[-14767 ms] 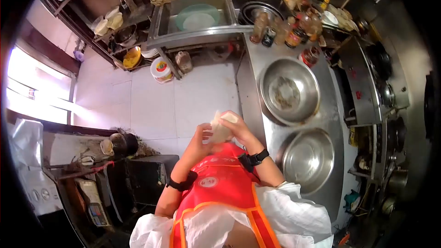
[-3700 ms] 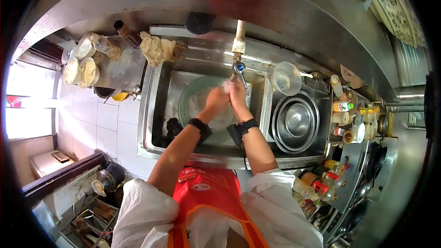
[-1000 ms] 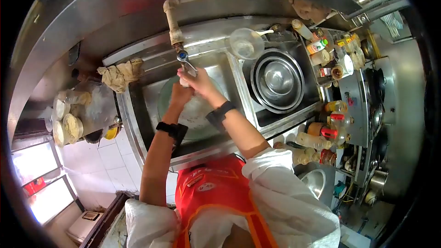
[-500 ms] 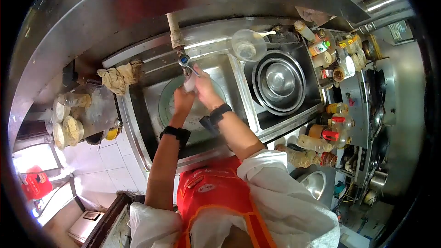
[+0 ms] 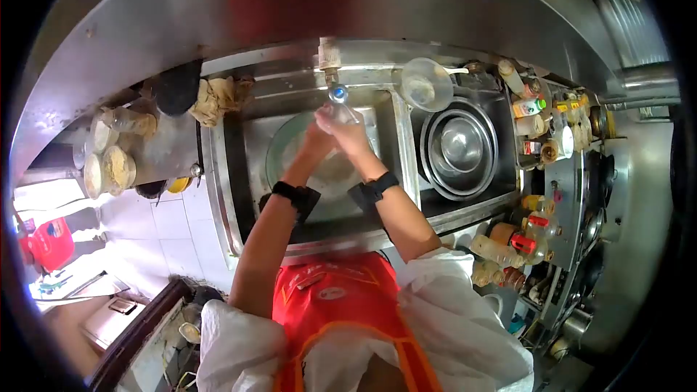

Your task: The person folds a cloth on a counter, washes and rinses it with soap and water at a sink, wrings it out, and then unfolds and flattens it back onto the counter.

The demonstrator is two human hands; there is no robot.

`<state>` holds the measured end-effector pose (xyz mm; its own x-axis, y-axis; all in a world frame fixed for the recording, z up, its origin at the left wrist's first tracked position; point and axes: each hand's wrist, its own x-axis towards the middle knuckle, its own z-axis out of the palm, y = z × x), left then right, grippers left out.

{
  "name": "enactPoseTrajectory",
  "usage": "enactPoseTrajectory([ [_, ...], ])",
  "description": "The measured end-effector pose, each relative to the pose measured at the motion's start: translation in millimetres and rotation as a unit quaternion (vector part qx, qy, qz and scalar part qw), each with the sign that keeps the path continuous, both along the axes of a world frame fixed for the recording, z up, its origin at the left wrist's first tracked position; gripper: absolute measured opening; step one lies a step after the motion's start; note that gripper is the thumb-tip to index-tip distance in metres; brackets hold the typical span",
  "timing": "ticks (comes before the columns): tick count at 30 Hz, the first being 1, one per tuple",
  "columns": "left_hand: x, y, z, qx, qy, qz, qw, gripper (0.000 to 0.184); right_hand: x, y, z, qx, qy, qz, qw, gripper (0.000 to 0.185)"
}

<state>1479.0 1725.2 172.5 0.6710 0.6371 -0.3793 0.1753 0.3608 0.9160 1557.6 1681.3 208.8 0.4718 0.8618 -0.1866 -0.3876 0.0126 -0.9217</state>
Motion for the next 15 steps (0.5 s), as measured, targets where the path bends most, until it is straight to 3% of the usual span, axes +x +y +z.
enactPoseTrajectory([
  [1, 3, 0, -3, 0.134, 0.048, -0.007, 0.99, 0.042, 1, 0, -2, 0.021, -0.034, 0.006, 0.999, 0.011],
  [3, 5, -2, -8, 0.265, 0.095, -0.015, 0.96, 0.043, 7, -3, -6, -0.009, -0.056, 0.0, 0.998, 0.013],
  [5, 8, -10, 36, 0.21, 0.173, 0.029, 0.962, 0.036, 7, -2, -4, -0.04, -0.075, -0.007, 0.996, 0.016],
  [8, 10, -15, 32, 0.207, 0.143, 0.088, 0.964, 0.034, 5, 1, -4, -0.017, 0.001, -0.062, 0.998, 0.02],
  [10, 9, -17, 29, 0.19, 0.148, 0.081, 0.967, 0.035, 6, 2, -15, -0.035, 0.078, -0.074, 0.994, 0.008],
  [13, 7, -16, 17, 0.167, 0.171, 0.045, 0.97, 0.031, 6, 4, -21, -0.015, 0.052, -0.107, 0.993, 0.009],
  [14, 6, -14, 11, 0.162, 0.19, 0.018, 0.968, 0.027, 2, 8, -19, -0.029, 0.033, -0.164, 0.985, 0.024],
  [15, 5, -12, 3, 0.164, 0.19, 0.013, 0.968, 0.027, 3, 6, -16, -0.029, 0.034, -0.17, 0.985, 0.024],
])
